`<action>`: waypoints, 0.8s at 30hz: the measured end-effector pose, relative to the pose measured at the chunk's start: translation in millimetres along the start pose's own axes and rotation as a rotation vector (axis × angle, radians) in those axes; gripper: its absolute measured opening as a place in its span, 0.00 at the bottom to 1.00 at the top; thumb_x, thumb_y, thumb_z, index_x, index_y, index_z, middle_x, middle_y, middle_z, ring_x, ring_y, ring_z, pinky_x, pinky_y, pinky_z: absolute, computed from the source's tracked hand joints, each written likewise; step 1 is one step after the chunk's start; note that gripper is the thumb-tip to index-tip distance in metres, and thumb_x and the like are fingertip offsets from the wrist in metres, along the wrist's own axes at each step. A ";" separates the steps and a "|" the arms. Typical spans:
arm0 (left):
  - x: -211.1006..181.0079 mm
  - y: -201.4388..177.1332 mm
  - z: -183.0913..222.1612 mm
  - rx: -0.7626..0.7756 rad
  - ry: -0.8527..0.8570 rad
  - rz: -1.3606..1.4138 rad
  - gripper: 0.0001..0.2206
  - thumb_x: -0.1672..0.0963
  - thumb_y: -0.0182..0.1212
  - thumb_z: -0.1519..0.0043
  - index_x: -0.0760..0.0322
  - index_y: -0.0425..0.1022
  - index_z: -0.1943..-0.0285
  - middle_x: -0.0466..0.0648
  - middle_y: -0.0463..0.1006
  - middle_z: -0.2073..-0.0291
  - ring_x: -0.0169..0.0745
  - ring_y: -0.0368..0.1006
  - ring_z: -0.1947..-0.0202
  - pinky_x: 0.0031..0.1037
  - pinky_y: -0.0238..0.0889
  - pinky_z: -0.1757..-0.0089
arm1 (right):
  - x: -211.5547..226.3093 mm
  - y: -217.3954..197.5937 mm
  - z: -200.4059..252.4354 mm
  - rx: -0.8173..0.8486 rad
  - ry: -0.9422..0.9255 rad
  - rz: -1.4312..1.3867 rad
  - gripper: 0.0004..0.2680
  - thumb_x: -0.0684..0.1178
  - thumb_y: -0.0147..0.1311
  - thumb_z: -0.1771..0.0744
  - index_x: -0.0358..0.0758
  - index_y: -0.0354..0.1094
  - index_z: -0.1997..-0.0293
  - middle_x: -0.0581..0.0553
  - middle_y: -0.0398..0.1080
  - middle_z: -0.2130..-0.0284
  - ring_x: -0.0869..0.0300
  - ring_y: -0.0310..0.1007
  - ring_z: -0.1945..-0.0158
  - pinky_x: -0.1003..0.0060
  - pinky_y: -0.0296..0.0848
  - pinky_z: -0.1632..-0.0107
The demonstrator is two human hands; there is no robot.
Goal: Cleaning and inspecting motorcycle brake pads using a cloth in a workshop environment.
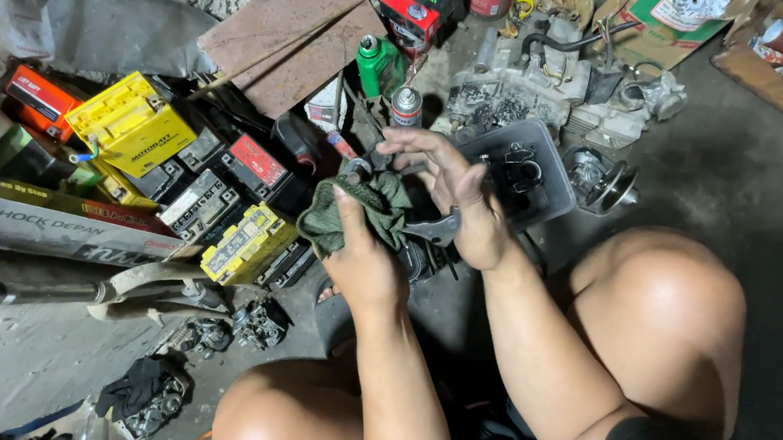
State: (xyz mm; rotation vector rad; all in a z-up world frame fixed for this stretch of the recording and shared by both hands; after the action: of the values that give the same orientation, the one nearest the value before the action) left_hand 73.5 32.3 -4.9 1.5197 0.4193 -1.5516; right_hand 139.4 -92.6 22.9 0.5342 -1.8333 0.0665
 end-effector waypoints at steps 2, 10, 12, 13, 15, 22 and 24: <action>-0.2 0.0 -6.4 0.065 0.038 -0.044 0.11 0.55 0.66 0.36 0.68 0.80 0.52 0.52 0.83 0.60 0.36 0.74 0.57 0.39 0.70 0.48 | -3.7 -5.2 0.2 -0.035 -0.029 -0.022 0.37 0.80 0.17 0.32 0.35 0.58 0.32 0.36 0.65 0.41 0.55 0.62 0.40 0.60 0.59 0.34; 4.8 17.4 6.2 0.446 -0.060 -0.316 0.10 0.56 0.78 0.47 0.66 0.83 0.63 0.51 0.82 0.72 0.38 0.74 0.68 0.37 0.72 0.58 | 10.5 -9.5 0.0 -0.083 -0.051 0.047 0.38 0.78 0.12 0.32 0.33 0.60 0.34 0.37 0.67 0.42 0.54 0.65 0.40 0.59 0.62 0.34; -1.1 31.6 16.0 0.524 -0.079 -0.320 0.10 0.54 0.75 0.44 0.66 0.84 0.66 0.50 0.82 0.74 0.35 0.75 0.68 0.36 0.72 0.61 | 20.6 -10.2 -1.0 -0.073 -0.065 0.143 0.38 0.76 0.08 0.31 0.31 0.61 0.34 0.34 0.67 0.40 0.49 0.65 0.36 0.55 0.57 0.29; -4.8 32.0 12.9 0.526 -0.078 -0.319 0.10 0.54 0.75 0.44 0.66 0.84 0.66 0.50 0.82 0.74 0.35 0.75 0.68 0.36 0.72 0.61 | 20.1 -11.7 -3.1 -0.074 -0.067 0.144 0.38 0.76 0.08 0.31 0.31 0.61 0.34 0.34 0.67 0.40 0.49 0.65 0.36 0.55 0.57 0.29; -12.0 38.6 16.2 0.636 -0.024 -0.438 0.12 0.51 0.66 0.38 0.62 0.84 0.68 0.49 0.83 0.77 0.35 0.79 0.68 0.36 0.74 0.61 | 20.5 -15.4 -2.2 -0.076 -0.068 0.129 0.38 0.77 0.08 0.32 0.33 0.60 0.33 0.36 0.68 0.40 0.50 0.66 0.37 0.54 0.58 0.30; 6.0 19.3 8.3 0.548 -0.187 -0.444 0.16 0.50 0.66 0.38 0.71 0.82 0.62 0.54 0.82 0.73 0.42 0.75 0.64 0.41 0.71 0.54 | 12.1 -13.1 -1.4 0.113 -0.015 0.095 0.40 0.85 0.32 0.34 0.35 0.51 0.26 0.39 0.55 0.29 0.52 0.54 0.30 0.56 0.53 0.30; 14.3 19.0 9.8 0.679 -0.176 -0.436 0.13 0.53 0.65 0.36 0.67 0.80 0.69 0.51 0.78 0.79 0.39 0.73 0.69 0.38 0.71 0.59 | 11.2 -14.1 -2.6 0.191 -0.033 -0.033 0.43 0.85 0.41 0.36 0.34 0.48 0.25 0.35 0.55 0.28 0.49 0.56 0.29 0.54 0.56 0.31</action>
State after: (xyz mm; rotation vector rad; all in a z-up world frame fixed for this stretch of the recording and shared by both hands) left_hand 84.3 9.4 -9.8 1.8460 0.1191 -2.3131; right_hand 144.6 -108.1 30.9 0.7030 -1.8605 0.2132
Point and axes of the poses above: each hand's wrist, its own z-axis away from the middle knuckle, its own y-axis out of the palm, x = y × z, the point moved 9 cm from there along -z, towards the middle knuckle
